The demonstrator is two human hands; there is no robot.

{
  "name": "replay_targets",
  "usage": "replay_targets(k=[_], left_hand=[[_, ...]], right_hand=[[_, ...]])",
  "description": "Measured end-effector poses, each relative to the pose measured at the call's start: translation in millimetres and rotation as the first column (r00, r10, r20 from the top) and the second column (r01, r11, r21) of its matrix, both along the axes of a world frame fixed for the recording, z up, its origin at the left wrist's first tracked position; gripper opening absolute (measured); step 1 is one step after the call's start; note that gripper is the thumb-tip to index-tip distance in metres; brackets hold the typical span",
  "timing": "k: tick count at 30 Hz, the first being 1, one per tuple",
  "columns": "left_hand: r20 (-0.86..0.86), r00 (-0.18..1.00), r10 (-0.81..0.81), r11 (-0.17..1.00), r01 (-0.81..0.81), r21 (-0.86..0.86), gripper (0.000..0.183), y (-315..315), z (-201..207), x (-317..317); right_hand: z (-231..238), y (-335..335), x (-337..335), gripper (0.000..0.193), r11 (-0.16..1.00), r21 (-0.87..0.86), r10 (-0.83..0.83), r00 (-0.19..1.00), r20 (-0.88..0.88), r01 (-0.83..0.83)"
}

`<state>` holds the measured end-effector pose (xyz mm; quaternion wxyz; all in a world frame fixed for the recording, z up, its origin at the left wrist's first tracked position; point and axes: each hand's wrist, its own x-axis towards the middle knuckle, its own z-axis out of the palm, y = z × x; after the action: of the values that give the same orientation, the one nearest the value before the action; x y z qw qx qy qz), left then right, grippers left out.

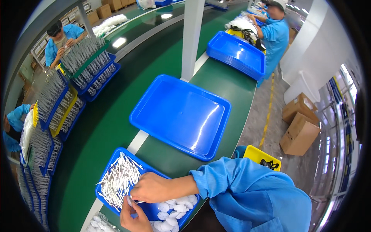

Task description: The person inserts white plastic sticks into white cotton bobbins one by one. They pick up a bobbin and a stick, insert the stick into the bobbin, and place the finished swab into a blue tray. The process is repeated continuously throughout the video.

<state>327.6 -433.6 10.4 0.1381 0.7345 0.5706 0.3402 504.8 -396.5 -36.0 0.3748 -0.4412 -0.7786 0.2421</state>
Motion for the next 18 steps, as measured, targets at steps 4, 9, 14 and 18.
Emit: replay_targets(k=[4, 9, 14, 18], left_hand=[[-0.001, 1.0, 0.025, 0.994, -0.025, -0.103, 0.024, -7, 6, 4], [0.182, 0.983, -0.001, 0.993, 0.023, -0.12, 0.027, -10, 5, -1], [0.394, 0.919, -0.019, 0.985, 0.085, -0.152, 0.034, 4, -16, -18], [0.47, 0.882, -0.012, 0.987, 0.087, -0.138, 0.038, 9, -35, -30]], right_hand=[[-8, 3, -6, 0.028, 1.0, -0.001, 0.032, 1.0, 0.001, -0.032], [5, 1, -4, 0.026, 0.998, -0.064, 0.016, 0.998, -0.061, -0.02], [14, 0, 1, 0.017, 0.992, -0.128, -0.025, 0.975, -0.22, -0.004], [7, 6, 4, 0.019, 0.998, 0.037, 0.059, 0.951, -0.302, -0.05]])
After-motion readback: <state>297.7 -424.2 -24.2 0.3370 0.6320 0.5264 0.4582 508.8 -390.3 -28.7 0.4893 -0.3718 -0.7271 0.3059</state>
